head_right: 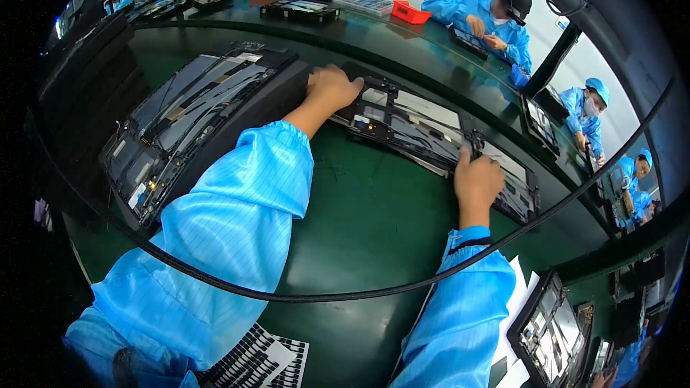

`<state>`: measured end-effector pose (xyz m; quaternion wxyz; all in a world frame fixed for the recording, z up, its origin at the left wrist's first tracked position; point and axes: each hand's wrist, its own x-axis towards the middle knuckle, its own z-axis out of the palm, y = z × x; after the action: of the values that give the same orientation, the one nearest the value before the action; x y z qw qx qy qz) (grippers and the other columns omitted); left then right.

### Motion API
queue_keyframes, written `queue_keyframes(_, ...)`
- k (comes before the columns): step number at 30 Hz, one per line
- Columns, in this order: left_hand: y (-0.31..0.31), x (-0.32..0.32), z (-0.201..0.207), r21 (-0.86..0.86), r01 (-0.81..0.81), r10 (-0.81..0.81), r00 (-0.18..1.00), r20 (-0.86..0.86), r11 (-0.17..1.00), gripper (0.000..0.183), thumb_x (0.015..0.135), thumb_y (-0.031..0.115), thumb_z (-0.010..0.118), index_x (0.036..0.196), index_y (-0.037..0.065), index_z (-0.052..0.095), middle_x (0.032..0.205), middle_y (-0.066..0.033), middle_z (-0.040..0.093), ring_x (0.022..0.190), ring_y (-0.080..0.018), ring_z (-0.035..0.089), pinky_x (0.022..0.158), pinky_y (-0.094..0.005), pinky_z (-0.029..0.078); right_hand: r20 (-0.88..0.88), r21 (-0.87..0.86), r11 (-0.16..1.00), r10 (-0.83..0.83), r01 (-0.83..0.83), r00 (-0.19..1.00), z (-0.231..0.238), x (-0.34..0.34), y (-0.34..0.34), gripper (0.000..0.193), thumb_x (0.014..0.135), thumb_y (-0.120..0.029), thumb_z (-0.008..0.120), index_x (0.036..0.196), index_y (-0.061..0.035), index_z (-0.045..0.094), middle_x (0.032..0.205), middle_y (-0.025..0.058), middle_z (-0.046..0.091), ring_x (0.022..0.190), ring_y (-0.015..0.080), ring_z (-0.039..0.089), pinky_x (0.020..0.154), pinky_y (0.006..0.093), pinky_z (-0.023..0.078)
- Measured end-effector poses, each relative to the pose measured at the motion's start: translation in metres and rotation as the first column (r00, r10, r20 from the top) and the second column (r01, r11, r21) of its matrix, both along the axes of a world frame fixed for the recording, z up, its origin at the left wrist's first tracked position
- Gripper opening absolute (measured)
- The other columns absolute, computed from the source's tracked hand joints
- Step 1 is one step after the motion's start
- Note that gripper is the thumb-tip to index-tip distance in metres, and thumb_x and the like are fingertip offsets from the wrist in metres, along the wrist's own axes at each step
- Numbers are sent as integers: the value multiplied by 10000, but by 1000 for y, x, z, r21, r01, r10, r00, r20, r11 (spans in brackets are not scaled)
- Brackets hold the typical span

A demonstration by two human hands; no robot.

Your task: The person assembles tablets by hand, applying adhesive stickers from a sticker sheet to the tablet and connecting internal ribbon cables and batteries.

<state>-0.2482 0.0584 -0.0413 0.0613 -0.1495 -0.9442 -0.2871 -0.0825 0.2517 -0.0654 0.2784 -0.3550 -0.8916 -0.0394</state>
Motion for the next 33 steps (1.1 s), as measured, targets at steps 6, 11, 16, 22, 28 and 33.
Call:
queue_keyframes(6,-6,-8,18,172,124,-154,973,170,977,615,626,442,617,951,-78,563,1025,-244,549,918,-322,562,795,-367,435,-94,-177,983,-72,54,993,-6,-20,6,583,735,-527,490,907,22,581,954,267,530,903,420,498,766,508,370)
queue_keyframes(11,-10,-12,20,416,217,-340,907,250,883,539,537,307,741,838,-110,577,784,-159,585,636,-227,542,570,-320,433,-153,-329,944,-78,24,985,-3,-33,4,613,712,-546,502,938,17,584,962,264,537,917,413,504,802,502,362)
queue_keyframes(16,3,4,32,854,80,-463,864,198,515,243,535,6,695,728,-100,592,739,-158,599,615,-230,589,557,-340,464,-276,-405,908,-11,-106,961,-10,-39,14,608,696,-533,528,889,41,589,936,263,555,909,395,521,802,448,391)
queue_keyframes(22,4,15,88,904,216,-337,937,-87,368,323,514,6,692,782,-98,545,717,-142,579,589,-204,560,517,-340,441,-583,-455,839,-27,-299,812,15,-24,19,633,675,-524,575,910,63,580,899,256,575,885,358,539,787,384,401)
queue_keyframes(28,67,59,64,976,152,-548,835,-42,157,429,606,17,669,967,-57,450,879,-132,551,766,-207,537,674,-333,435,-892,-421,252,-291,-871,347,55,34,63,344,709,-294,640,904,-17,580,868,61,585,791,197,547,704,326,438)
queue_keyframes(33,125,72,-5,956,226,-692,722,-34,188,503,621,131,696,1044,-7,462,938,-136,534,882,-261,514,807,-349,398,-799,-591,502,-469,-631,376,17,75,109,280,669,-183,679,813,37,584,760,75,563,669,167,524,600,302,420)
